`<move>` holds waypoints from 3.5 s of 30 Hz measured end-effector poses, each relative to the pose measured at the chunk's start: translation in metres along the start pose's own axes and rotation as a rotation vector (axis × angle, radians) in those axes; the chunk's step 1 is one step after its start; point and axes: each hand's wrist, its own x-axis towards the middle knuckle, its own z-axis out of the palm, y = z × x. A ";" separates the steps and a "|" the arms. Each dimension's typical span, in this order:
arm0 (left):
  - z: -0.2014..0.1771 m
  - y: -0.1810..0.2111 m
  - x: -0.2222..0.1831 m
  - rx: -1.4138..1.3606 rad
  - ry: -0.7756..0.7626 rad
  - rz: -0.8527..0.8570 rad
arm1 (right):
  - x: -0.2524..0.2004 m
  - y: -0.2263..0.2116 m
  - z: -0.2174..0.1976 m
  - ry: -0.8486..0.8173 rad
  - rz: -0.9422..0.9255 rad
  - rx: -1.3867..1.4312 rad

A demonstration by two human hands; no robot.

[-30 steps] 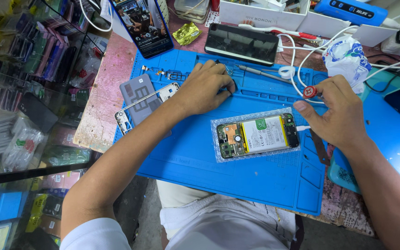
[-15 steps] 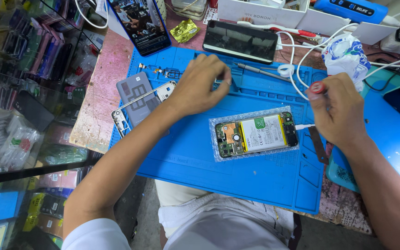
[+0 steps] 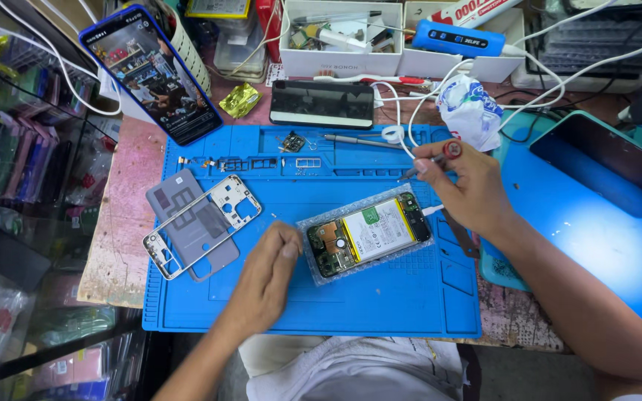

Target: The person is using a screwdriver to remove screws from a phone's internal chassis. They apply adhesive to the frame, press components into place, and secure them again with screws using the tool.

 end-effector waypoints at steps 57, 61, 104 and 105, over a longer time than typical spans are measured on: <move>0.010 0.012 -0.022 0.814 -0.266 0.299 | 0.015 -0.091 0.010 -0.239 -0.365 -0.059; 0.007 0.013 -0.017 0.690 -0.204 0.297 | 0.014 -0.093 0.011 -0.254 -0.357 -0.051; 0.018 -0.030 -0.028 -0.819 0.250 -0.304 | 0.001 -0.111 0.040 -0.289 -0.386 0.315; 0.018 -0.031 -0.031 -0.670 0.252 -0.289 | 0.000 -0.109 0.041 -0.313 -0.385 0.279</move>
